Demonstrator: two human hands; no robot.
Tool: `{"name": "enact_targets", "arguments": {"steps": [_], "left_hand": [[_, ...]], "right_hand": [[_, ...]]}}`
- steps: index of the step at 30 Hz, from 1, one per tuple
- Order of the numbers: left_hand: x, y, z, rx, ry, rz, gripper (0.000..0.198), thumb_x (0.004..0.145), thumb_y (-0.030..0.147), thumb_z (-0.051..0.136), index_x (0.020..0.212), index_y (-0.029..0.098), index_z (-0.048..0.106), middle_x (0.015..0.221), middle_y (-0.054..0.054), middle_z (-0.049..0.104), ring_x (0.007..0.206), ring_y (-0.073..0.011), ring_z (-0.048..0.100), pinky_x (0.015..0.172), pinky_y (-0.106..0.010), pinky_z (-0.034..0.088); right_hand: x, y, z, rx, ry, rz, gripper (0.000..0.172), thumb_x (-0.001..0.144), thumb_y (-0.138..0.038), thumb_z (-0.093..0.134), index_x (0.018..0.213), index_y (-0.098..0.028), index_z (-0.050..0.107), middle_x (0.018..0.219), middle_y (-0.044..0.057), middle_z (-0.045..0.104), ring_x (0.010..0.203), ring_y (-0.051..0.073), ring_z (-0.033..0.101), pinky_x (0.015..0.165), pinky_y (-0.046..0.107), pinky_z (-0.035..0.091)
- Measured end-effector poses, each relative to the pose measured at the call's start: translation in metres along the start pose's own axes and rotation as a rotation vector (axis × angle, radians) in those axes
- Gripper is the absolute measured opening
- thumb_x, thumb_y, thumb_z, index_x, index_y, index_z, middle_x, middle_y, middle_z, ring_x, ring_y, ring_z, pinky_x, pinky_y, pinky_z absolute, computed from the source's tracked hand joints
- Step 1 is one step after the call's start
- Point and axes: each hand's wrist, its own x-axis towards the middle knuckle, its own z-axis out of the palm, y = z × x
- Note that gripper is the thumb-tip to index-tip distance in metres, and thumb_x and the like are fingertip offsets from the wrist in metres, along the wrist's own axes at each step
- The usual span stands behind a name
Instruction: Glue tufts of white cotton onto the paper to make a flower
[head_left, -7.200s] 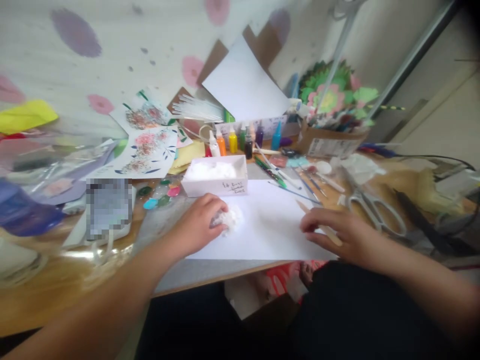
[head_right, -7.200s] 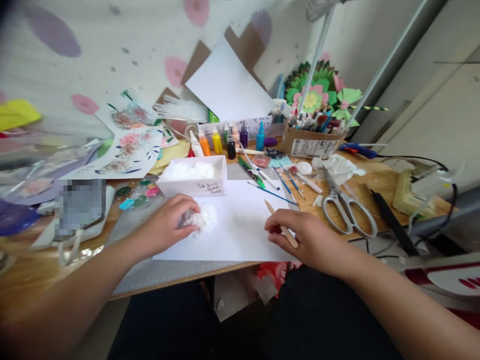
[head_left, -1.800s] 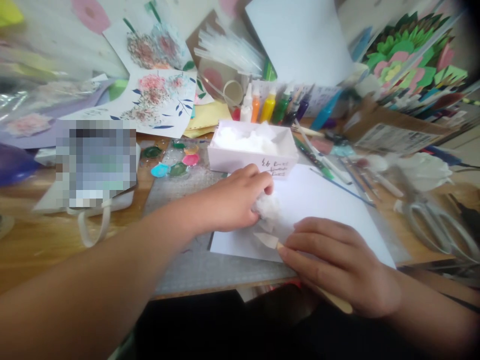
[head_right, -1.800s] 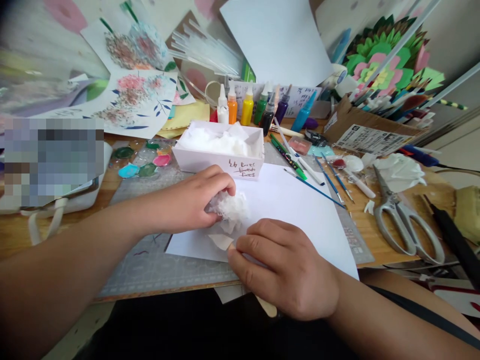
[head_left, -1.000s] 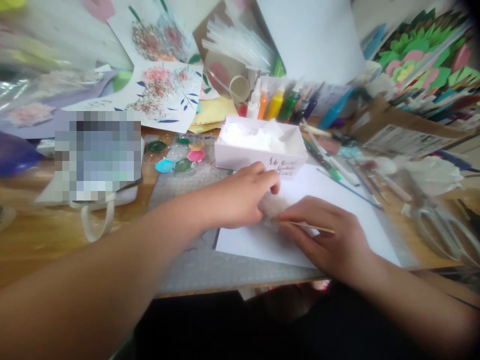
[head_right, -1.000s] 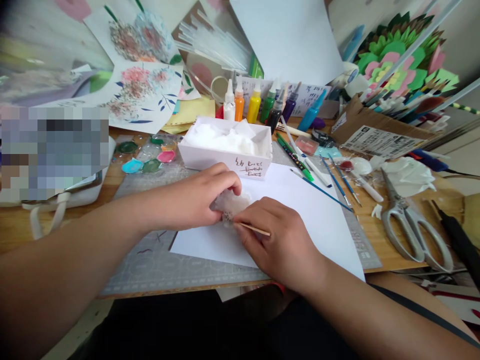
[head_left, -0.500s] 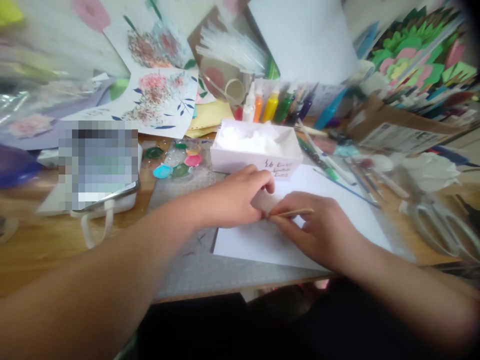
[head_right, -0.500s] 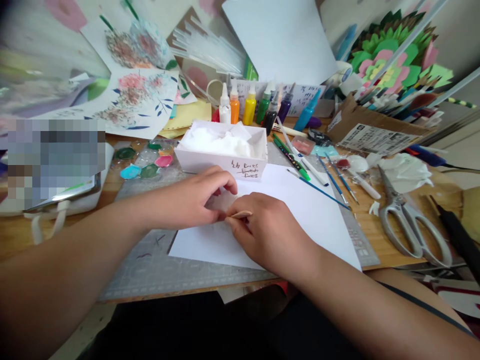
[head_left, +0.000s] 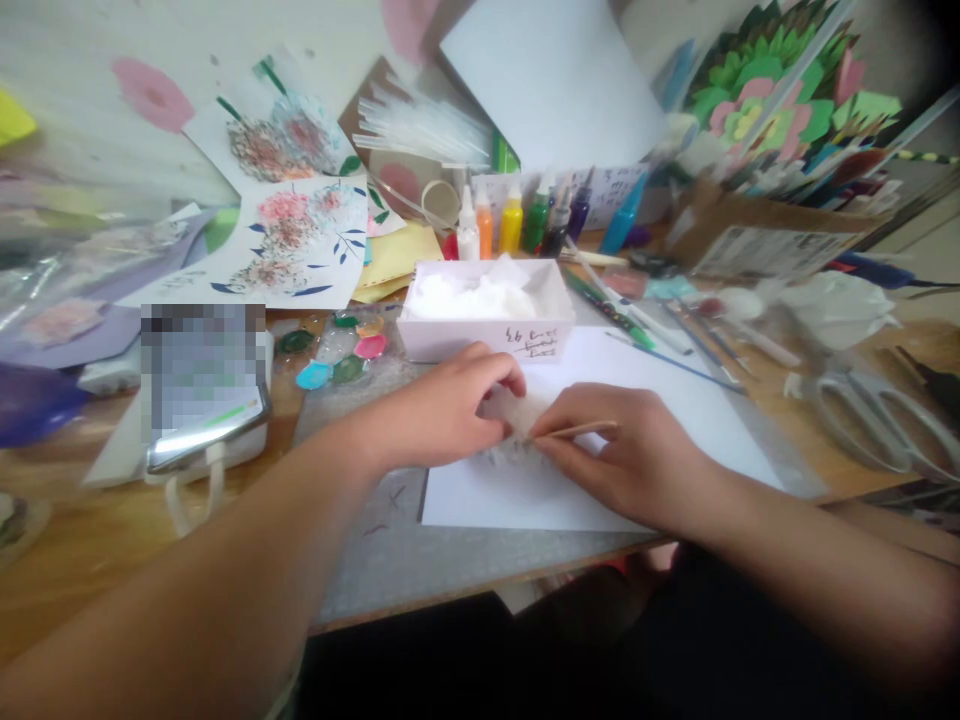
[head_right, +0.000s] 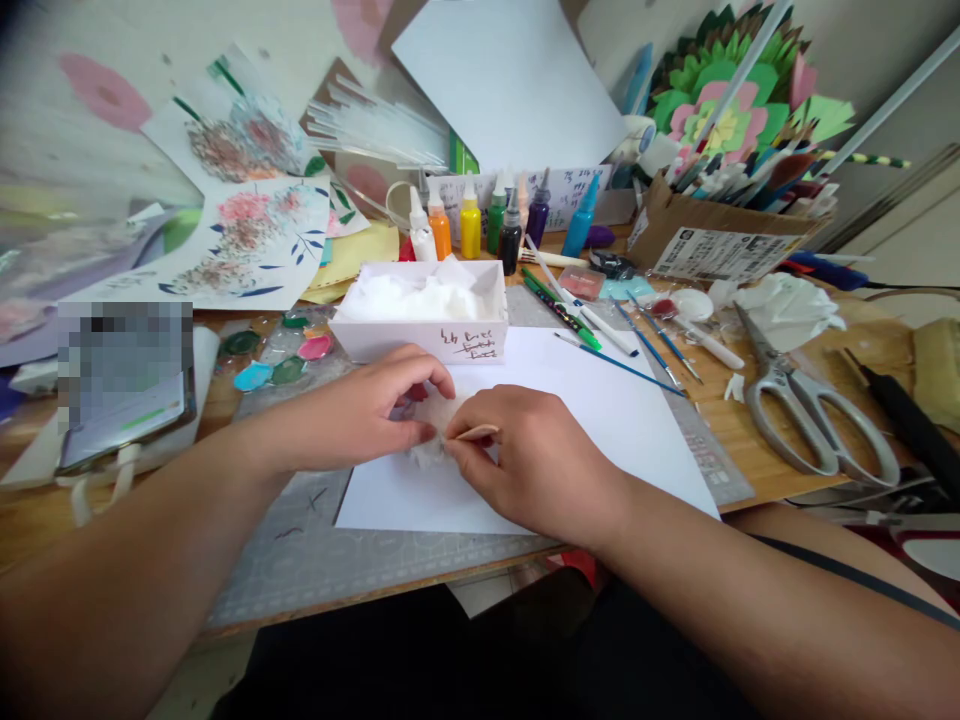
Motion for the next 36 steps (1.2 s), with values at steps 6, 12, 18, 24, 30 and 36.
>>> {"name": "enact_targets", "arguments": {"steps": [6, 12, 18, 24, 30, 36], "left_hand": [[0.002, -0.002, -0.003, -0.065, 0.018, -0.012, 0.021, 0.078, 0.028, 0.047, 0.097, 0.023, 0.051, 0.101, -0.001, 0.051, 0.085, -0.0147, 0.050, 0.070, -0.027, 0.041], [0.000, 0.001, -0.003, -0.036, 0.046, 0.004, 0.022, 0.083, 0.035, 0.042, 0.099, 0.023, 0.053, 0.099, -0.001, 0.054, 0.085, -0.0144, 0.051, 0.073, -0.028, 0.042], [-0.006, 0.012, -0.002, 0.220, 0.064, 0.113, 0.034, 0.081, 0.037, 0.049, 0.112, 0.023, 0.050, 0.115, -0.005, 0.048, 0.102, -0.0191, 0.048, 0.086, -0.032, 0.040], [-0.033, 0.039, 0.010, 0.465, 0.014, 0.065, 0.049, 0.083, 0.033, 0.048, 0.129, 0.028, 0.034, 0.139, -0.005, 0.029, 0.123, -0.0228, 0.032, 0.098, -0.039, 0.033], [-0.058, 0.052, 0.039, 0.617, 0.091, -0.009, 0.053, 0.082, 0.030, 0.049, 0.132, 0.025, 0.032, 0.144, -0.006, 0.017, 0.130, -0.0250, 0.018, 0.104, -0.044, 0.026], [-0.062, 0.055, 0.056, 0.673, 0.327, -0.048, 0.045, 0.082, 0.031, 0.047, 0.126, 0.020, 0.041, 0.139, -0.010, 0.025, 0.126, -0.0288, 0.024, 0.101, -0.047, 0.028]], "right_hand": [[0.002, -0.003, 0.004, -0.059, -0.042, 0.005, 0.010, 0.075, -0.012, 0.054, 0.075, -0.016, 0.063, 0.072, 0.001, 0.064, 0.069, 0.014, 0.058, 0.064, 0.025, 0.045], [-0.002, -0.002, -0.004, 0.065, -0.006, 0.050, 0.011, 0.077, -0.014, 0.054, 0.077, -0.018, 0.064, 0.075, 0.000, 0.065, 0.069, 0.012, 0.059, 0.064, 0.023, 0.046], [-0.017, 0.005, -0.062, 0.234, 0.584, 0.207, 0.009, 0.071, -0.020, 0.064, 0.063, -0.021, 0.066, 0.069, 0.000, 0.065, 0.067, 0.013, 0.059, 0.055, 0.023, 0.045], [-0.061, 0.013, -0.097, 0.045, 0.680, 0.216, 0.011, 0.070, -0.032, 0.065, 0.061, -0.026, 0.067, 0.071, -0.001, 0.066, 0.062, 0.013, 0.061, 0.048, 0.022, 0.046], [-0.093, 0.034, -0.105, -0.090, 0.490, 0.104, 0.008, 0.072, -0.038, 0.063, 0.076, -0.031, 0.065, 0.078, -0.004, 0.067, 0.064, 0.013, 0.063, 0.045, 0.018, 0.048], [-0.094, 0.032, -0.111, -0.031, 0.428, 0.010, 0.007, 0.074, -0.035, 0.061, 0.080, -0.031, 0.061, 0.070, -0.006, 0.066, 0.053, 0.010, 0.061, 0.048, 0.017, 0.049]]}}
